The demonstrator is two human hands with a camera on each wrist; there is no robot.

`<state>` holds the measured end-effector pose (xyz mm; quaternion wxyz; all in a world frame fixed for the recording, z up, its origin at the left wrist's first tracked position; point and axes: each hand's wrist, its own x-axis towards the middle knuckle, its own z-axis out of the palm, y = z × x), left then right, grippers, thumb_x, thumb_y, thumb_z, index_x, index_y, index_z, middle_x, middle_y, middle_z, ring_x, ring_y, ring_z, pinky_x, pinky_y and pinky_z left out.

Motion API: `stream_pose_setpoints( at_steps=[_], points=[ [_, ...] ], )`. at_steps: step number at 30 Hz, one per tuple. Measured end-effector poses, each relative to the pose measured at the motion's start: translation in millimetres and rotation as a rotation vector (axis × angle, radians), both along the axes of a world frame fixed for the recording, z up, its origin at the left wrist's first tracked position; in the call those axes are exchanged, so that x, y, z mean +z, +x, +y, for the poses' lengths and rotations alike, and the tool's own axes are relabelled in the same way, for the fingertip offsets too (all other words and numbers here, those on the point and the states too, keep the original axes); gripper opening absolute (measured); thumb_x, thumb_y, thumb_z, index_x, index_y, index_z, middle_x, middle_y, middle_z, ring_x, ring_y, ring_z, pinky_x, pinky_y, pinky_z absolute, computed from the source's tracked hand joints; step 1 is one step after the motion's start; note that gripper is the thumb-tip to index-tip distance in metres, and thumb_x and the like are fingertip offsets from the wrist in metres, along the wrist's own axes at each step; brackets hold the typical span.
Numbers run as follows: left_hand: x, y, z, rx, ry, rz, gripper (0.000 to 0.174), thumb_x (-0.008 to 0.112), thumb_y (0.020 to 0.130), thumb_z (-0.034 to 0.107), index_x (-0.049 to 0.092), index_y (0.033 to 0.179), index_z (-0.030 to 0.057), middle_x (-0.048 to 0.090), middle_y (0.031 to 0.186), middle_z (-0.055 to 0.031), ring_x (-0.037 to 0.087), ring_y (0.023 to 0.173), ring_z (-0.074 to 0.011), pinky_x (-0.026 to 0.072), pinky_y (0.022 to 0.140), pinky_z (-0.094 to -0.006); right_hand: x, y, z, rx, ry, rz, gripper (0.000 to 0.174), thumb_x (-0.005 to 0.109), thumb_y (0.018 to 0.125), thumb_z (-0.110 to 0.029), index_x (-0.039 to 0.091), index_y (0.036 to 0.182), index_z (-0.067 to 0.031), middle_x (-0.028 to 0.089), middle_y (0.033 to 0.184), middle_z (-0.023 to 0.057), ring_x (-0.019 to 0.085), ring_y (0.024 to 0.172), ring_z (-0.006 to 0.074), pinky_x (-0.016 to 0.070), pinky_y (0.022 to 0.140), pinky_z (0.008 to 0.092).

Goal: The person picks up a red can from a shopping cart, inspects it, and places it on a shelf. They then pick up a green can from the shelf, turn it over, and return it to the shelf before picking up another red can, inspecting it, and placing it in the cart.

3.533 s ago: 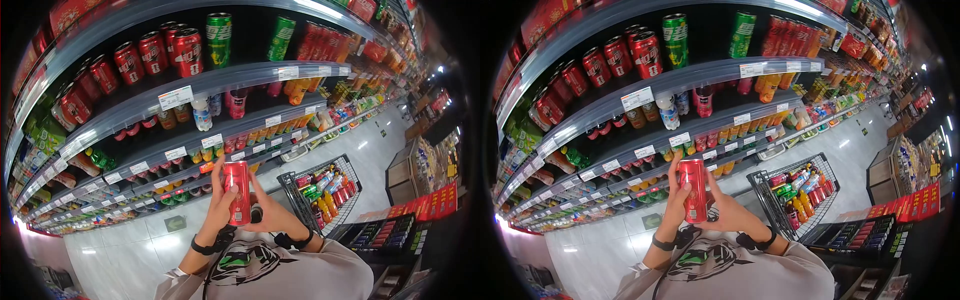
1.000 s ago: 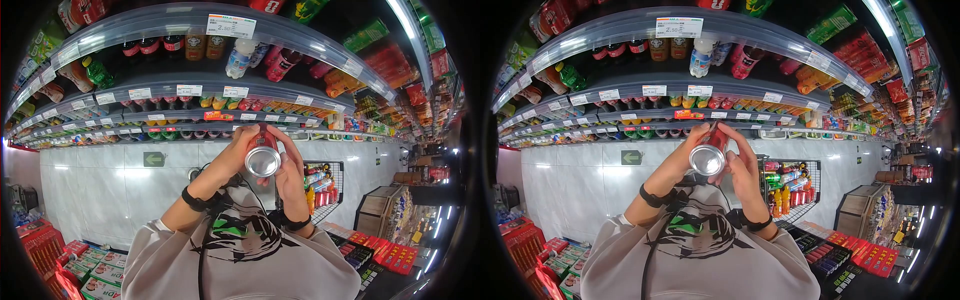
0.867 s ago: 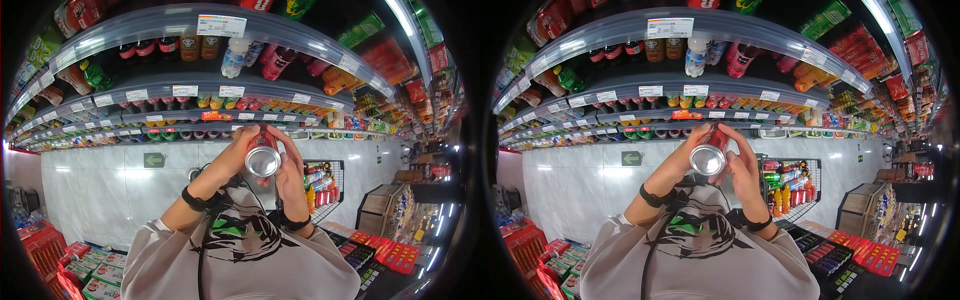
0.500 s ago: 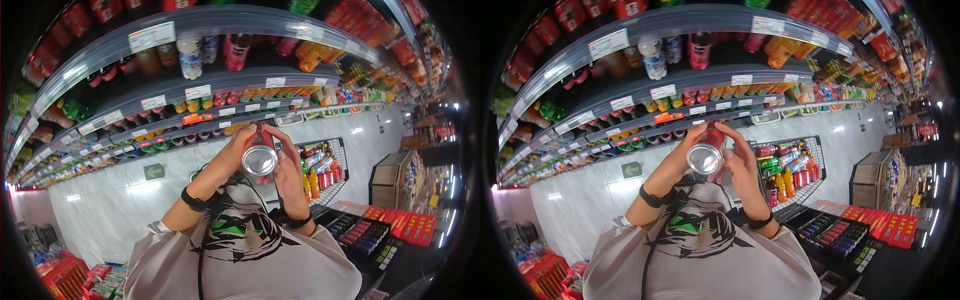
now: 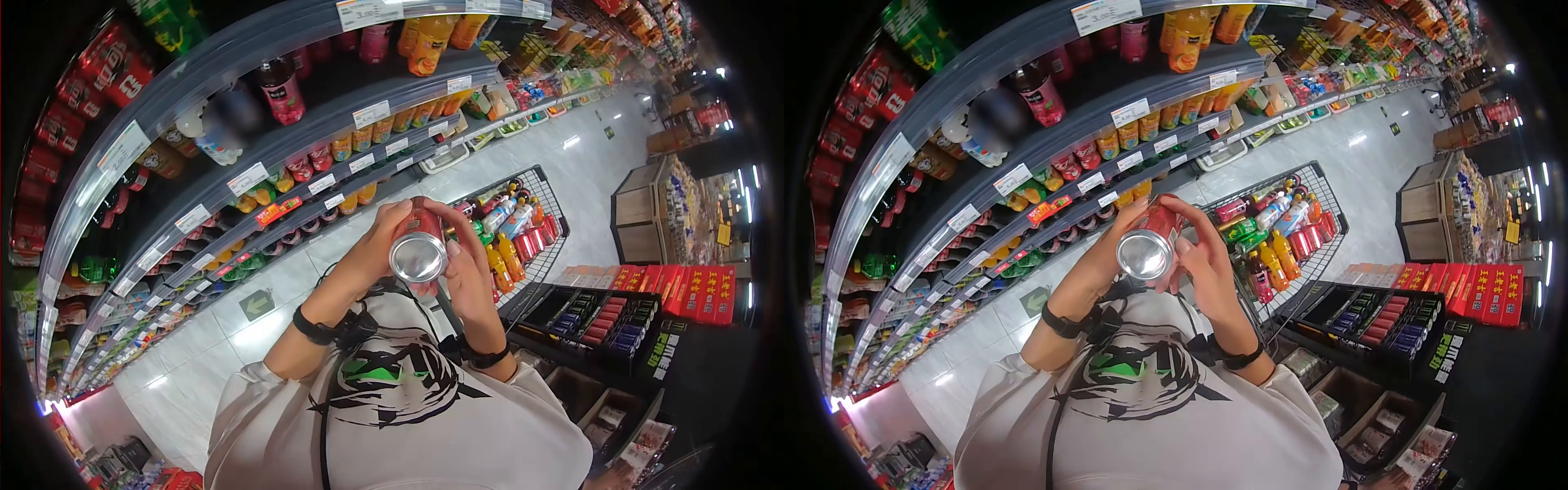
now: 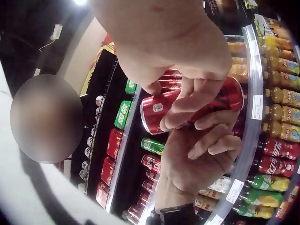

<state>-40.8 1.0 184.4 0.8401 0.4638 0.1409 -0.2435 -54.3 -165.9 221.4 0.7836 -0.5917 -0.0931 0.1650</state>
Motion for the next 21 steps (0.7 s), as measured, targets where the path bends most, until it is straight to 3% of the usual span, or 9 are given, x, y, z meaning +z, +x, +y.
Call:
stream_pose_setpoints(
  at_steps=[8, 10, 11, 14, 16, 17, 18, 20, 21],
  points=[
    [7, 10, 0, -0.081, -0.059, -0.021, 0.056, 0.040, 0.107, 0.056, 0.064, 0.119, 0.0076, 0.073, 0.096, -0.0071, 0.070, 0.082, -0.0143, 0.0542, 0.074, -0.0282, -2, 8, -6, -0.016, -0.018, -0.037, 0.056, 0.048, 0.102, -0.023, 0.038, 0.152, 0.0001, 0.070, 0.083, 0.0099, 0.069, 0.059, 0.0150, 0.0477, 0.047, 0.0214],
    [5, 13, 5, -0.148, -0.083, -0.036, 0.062, 0.044, 0.105, 0.056, 0.040, 0.146, 0.0107, 0.056, 0.131, -0.0153, 0.067, 0.098, -0.0205, 0.0571, 0.075, -0.0313, -1, 10, -2, -0.037, -0.019, -0.028, 0.056, 0.048, 0.102, -0.025, 0.039, 0.152, -0.0003, 0.070, 0.080, 0.0090, 0.069, 0.058, 0.0149, 0.0476, 0.047, 0.0208],
    [-2, 13, 9, -0.144, -0.083, -0.039, 0.062, 0.044, 0.105, 0.056, 0.040, 0.146, 0.0107, 0.056, 0.131, -0.0153, 0.067, 0.098, -0.0205, 0.0571, 0.075, -0.0313, -1, 10, -1, -0.033, -0.019, -0.031, 0.056, 0.048, 0.102, -0.025, 0.039, 0.152, -0.0003, 0.070, 0.080, 0.0090, 0.069, 0.058, 0.0149, 0.0476, 0.047, 0.0208],
    [-12, 17, 14, -0.190, 0.026, -0.038, 0.065, 0.045, 0.105, 0.056, 0.042, 0.149, 0.0075, 0.057, 0.133, -0.0149, 0.066, 0.106, -0.0182, 0.0556, 0.084, -0.0304, 0, 12, 0, -0.015, -0.051, -0.026, 0.059, 0.050, 0.102, -0.027, 0.037, 0.154, -0.0008, 0.071, 0.097, 0.0122, 0.069, 0.065, 0.0118, 0.0488, 0.050, 0.0206],
    [3, 15, 8, 0.058, 0.162, -0.331, 0.069, 0.049, 0.104, 0.054, 0.041, 0.150, 0.0031, 0.059, 0.133, -0.0130, 0.062, 0.113, -0.0166, 0.0510, 0.095, -0.0292, -6, 14, 1, -0.031, -0.064, -0.104, 0.063, 0.052, 0.103, -0.032, 0.036, 0.156, -0.0011, 0.065, 0.123, 0.0167, 0.067, 0.078, 0.0075, 0.0500, 0.055, 0.0205],
    [14, 11, 9, 0.106, 0.090, -0.268, 0.068, 0.057, 0.103, 0.047, 0.041, 0.150, -0.0002, 0.061, 0.132, -0.0112, 0.059, 0.118, -0.0173, 0.0435, 0.106, -0.0310, -4, 17, -1, 0.039, -0.034, -0.118, 0.073, 0.061, 0.101, -0.029, 0.027, 0.159, -0.0015, 0.053, 0.142, 0.0169, 0.064, 0.093, 0.0072, 0.0532, 0.064, 0.0213],
    [17, 12, 14, 0.094, 0.052, -0.315, 0.066, 0.064, 0.101, 0.040, 0.043, 0.150, 0.0005, 0.061, 0.132, -0.0111, 0.059, 0.119, -0.0180, 0.0444, 0.106, -0.0343, -1, 17, 1, 0.040, -0.033, -0.130, 0.073, 0.061, 0.101, -0.029, 0.027, 0.159, -0.0015, 0.053, 0.142, 0.0169, 0.064, 0.093, 0.0072, 0.0532, 0.064, 0.0213],
    [11, 9, 24, 0.082, 0.460, -0.534, 0.063, 0.066, 0.100, 0.035, 0.044, 0.149, 0.0009, 0.062, 0.130, -0.0102, 0.059, 0.120, -0.0168, 0.0452, 0.104, -0.0358, 5, 14, 7, 0.101, -0.213, -0.045, 0.083, 0.069, 0.096, -0.020, 0.020, 0.161, -0.0021, 0.053, 0.141, 0.0130, 0.063, 0.100, 0.0094, 0.0545, 0.070, 0.0214],
    [13, 8, 27, 0.085, 0.462, -0.548, 0.063, 0.066, 0.100, 0.035, 0.044, 0.149, 0.0009, 0.062, 0.130, -0.0102, 0.059, 0.120, -0.0168, 0.0452, 0.104, -0.0358, -6, 14, 15, 0.036, -0.149, -0.074, 0.090, 0.074, 0.092, -0.014, 0.017, 0.161, -0.0022, 0.055, 0.136, 0.0096, 0.062, 0.103, 0.0118, 0.0548, 0.079, 0.0250]
  ],
)
